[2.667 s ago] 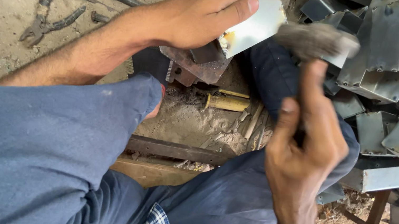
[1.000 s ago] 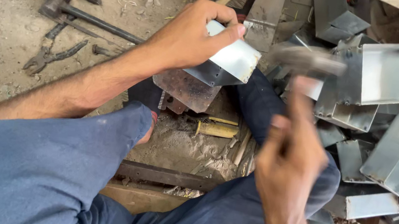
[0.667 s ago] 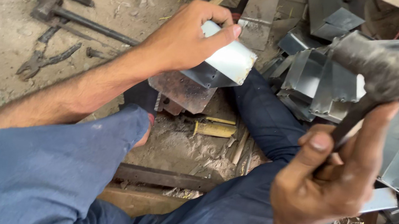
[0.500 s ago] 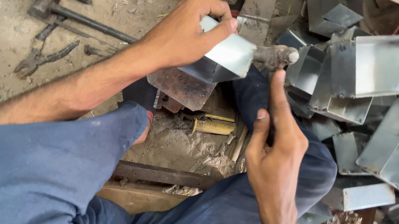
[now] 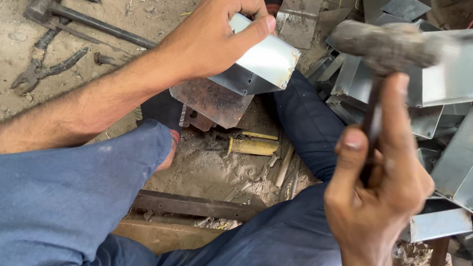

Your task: The person uses a hammer to shape and adjust the edges of small galvanized metal boxes while sitting on the floor.

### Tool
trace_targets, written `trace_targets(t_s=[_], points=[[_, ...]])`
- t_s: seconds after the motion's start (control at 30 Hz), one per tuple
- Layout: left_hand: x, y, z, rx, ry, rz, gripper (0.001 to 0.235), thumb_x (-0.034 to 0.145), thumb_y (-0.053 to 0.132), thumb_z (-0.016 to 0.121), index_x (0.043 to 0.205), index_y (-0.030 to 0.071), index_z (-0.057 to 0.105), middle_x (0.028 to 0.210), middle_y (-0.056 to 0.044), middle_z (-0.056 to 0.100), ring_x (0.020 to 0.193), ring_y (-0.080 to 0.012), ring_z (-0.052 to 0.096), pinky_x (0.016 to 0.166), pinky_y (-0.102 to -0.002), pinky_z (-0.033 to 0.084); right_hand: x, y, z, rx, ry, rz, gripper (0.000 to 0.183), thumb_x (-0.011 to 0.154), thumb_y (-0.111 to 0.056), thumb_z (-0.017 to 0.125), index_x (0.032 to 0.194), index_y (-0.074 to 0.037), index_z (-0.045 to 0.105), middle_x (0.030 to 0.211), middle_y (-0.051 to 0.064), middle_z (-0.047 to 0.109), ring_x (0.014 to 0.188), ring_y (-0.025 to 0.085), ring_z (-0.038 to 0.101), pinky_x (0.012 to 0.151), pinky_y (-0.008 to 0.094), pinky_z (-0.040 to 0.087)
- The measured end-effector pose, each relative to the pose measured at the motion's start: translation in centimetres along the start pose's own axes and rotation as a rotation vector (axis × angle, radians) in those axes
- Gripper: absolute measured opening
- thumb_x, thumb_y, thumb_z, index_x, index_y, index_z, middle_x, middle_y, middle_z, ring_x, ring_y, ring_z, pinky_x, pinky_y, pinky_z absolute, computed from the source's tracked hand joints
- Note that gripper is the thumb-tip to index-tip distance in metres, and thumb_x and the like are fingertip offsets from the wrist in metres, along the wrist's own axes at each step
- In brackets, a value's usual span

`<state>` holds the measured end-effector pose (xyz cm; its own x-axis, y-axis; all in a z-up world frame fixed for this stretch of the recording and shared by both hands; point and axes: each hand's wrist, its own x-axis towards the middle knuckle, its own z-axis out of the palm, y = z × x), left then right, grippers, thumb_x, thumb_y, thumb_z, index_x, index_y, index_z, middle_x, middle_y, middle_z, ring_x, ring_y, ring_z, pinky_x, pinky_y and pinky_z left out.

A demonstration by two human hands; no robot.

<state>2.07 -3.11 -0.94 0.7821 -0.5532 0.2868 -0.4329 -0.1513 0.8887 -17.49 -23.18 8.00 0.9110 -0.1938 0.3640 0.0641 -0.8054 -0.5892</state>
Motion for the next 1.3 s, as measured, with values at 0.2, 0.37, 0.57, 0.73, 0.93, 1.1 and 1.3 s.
trace_targets(t_s=[0.2,0.37,0.57,0.73,0.93,1.1,1.3], points=[[-0.1,0.4,-0.1,0.001,0.006,-0.051,0.032,0.105,0.033,0.062,0.095,0.004,0.071,0.075,-0.006,0.067,0.069,-0.0140,0.062,0.062,-0.035,0.047,0.2,1.3,-0.1,0.022,-0.051,-0.077,0.045,0.118,-0.010,0.059,0.161,-0.005,0.046,0.095,0.006,0.074,0.057,0.002,0.056,0.048,0.018,0.040],[0.0,0.0,0.0,-0.007,0.010,-0.015,0.033,0.105,0.033,0.061,0.095,0.003,0.070,0.076,-0.006,0.067,0.072,-0.0145,0.064,0.065,-0.034,0.049,0.8,1.4,0.2,-0.024,-0.035,-0.063,0.045,0.108,-0.004,0.059,0.152,-0.005,0.047,0.106,0.013,0.079,0.050,0.006,0.045,0.047,0.023,0.037],[0.1,-0.6,0.4,0.013,0.031,0.015,0.032,0.105,0.032,0.062,0.098,0.001,0.069,0.078,-0.008,0.066,0.071,-0.0160,0.061,0.064,-0.036,0.048,0.8,0.7,1.1,-0.071,-0.152,-0.113,0.048,0.109,0.000,0.060,0.155,-0.009,0.048,0.136,0.016,0.069,0.099,0.019,0.070,0.086,0.034,0.057],[0.0,-0.5,0.1,-0.007,0.016,0.030,0.033,0.107,0.032,0.062,0.097,0.001,0.069,0.077,-0.008,0.066,0.073,-0.0147,0.062,0.066,-0.035,0.048,0.3,0.3,1.4,-0.017,-0.013,-0.019,0.048,0.109,0.000,0.059,0.155,-0.008,0.047,0.137,0.017,0.070,0.086,0.017,0.066,0.075,0.032,0.053],[0.0,0.2,0.1,-0.026,-0.007,-0.024,0.034,0.106,0.034,0.060,0.096,0.002,0.069,0.076,-0.006,0.065,0.070,-0.0122,0.061,0.062,-0.033,0.048,0.2,1.0,1.8,-0.083,-0.173,-0.097,0.047,0.111,-0.001,0.057,0.156,-0.008,0.045,0.134,0.018,0.072,0.069,0.011,0.058,0.061,0.027,0.048],[0.0,0.1,0.1,0.016,-0.005,-0.031,0.033,0.105,0.034,0.060,0.096,0.003,0.069,0.073,-0.005,0.063,0.065,-0.0126,0.057,0.058,-0.034,0.044,-0.9,1.3,1.9,0.023,0.144,-0.055,0.047,0.112,-0.001,0.056,0.157,-0.008,0.043,0.132,0.019,0.073,0.054,0.006,0.051,0.050,0.024,0.043],[-0.2,-0.5,0.4,-0.024,-0.014,0.026,0.033,0.109,0.032,0.058,0.097,0.003,0.066,0.079,-0.006,0.063,0.070,-0.0136,0.059,0.061,-0.035,0.045,-0.8,1.6,2.8,0.012,0.066,-0.078,0.047,0.115,-0.003,0.056,0.159,-0.010,0.042,0.120,0.015,0.077,0.055,0.003,0.055,0.049,0.022,0.044]])
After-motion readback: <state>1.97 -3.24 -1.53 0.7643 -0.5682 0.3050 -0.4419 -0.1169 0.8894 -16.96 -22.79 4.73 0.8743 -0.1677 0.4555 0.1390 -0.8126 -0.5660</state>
